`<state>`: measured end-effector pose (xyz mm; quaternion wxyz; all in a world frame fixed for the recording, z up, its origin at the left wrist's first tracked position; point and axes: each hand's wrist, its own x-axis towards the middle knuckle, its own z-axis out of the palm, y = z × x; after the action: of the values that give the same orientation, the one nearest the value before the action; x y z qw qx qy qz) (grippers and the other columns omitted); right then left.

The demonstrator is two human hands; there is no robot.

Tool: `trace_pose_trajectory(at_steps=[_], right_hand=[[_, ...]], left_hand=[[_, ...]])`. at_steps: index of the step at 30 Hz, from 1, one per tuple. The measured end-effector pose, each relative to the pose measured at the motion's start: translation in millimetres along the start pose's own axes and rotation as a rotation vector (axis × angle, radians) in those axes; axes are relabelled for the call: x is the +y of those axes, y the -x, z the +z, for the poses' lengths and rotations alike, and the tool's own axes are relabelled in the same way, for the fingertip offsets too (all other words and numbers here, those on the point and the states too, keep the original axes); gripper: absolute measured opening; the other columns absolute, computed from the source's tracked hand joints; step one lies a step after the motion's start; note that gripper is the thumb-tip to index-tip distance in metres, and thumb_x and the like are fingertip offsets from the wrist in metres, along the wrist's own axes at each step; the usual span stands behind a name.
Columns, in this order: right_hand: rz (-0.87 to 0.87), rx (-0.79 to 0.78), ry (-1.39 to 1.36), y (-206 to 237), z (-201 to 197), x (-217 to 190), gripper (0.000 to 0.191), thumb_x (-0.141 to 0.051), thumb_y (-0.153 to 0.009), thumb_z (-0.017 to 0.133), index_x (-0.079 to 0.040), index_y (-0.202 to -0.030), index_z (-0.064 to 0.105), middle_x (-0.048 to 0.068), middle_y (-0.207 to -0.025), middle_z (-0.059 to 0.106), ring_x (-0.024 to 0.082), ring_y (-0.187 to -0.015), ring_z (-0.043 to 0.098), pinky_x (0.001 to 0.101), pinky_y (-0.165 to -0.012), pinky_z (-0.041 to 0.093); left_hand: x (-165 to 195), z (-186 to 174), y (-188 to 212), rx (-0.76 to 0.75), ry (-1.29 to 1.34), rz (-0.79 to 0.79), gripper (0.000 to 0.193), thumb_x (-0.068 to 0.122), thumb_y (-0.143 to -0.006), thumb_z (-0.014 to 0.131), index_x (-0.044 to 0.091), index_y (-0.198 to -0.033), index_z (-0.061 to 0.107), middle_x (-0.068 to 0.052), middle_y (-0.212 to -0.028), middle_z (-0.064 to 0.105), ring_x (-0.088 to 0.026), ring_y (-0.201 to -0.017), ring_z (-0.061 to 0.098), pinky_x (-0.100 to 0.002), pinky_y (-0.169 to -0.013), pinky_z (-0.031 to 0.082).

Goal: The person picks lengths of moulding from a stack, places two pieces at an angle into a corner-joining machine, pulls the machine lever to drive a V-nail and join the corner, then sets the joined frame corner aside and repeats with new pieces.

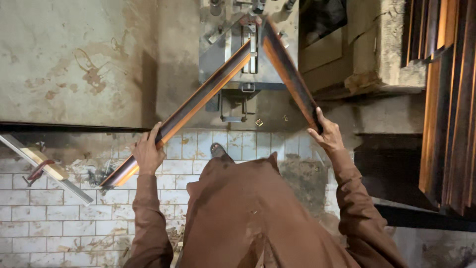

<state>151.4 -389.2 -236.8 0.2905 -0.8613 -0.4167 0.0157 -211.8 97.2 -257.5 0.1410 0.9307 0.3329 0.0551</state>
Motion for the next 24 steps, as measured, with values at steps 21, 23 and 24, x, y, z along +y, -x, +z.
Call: trace_pose_trajectory(at_steps=[21, 23, 24], right_hand=[[0.332, -0.33, 0.22, -106.4, -7.1, 6.7, 0.074, -0.042, -0.095, 0.069, -0.033, -0.163, 0.04, 0.03, -0.091, 0.068, 0.05, -0.087, 0.065, 0.0581, -0.076, 0.05], [0.285, -0.343, 0.242, -123.0, -6.7, 9.6, 0.073, -0.044, -0.098, 0.068, -0.033, -0.164, 0.039, 0.028, -0.094, 0.07, 0.049, -0.088, 0.066, 0.0565, -0.078, 0.051], [0.257, -0.344, 0.257, -129.4, -6.2, 12.3, 0.072, -0.045, -0.099, 0.068, -0.033, -0.164, 0.039, 0.027, -0.096, 0.07, 0.048, -0.089, 0.066, 0.0557, -0.08, 0.051]], left_hand=[[33.1, -29.7, -126.0, -0.082, -0.018, 0.133, 0.074, 0.061, -0.093, 0.066, 0.031, -0.159, 0.049, -0.01, -0.091, 0.058, -0.031, -0.081, 0.062, -0.055, -0.08, 0.046], [34.0, -29.9, -126.6, -0.078, -0.01, 0.134, 0.073, 0.061, -0.095, 0.066, 0.031, -0.159, 0.048, -0.011, -0.092, 0.058, -0.031, -0.082, 0.062, -0.054, -0.079, 0.046], [35.3, -29.1, -127.4, -0.068, -0.004, 0.134, 0.073, 0.061, -0.095, 0.067, 0.032, -0.16, 0.048, -0.011, -0.092, 0.057, -0.031, -0.083, 0.061, -0.053, -0.078, 0.046]])
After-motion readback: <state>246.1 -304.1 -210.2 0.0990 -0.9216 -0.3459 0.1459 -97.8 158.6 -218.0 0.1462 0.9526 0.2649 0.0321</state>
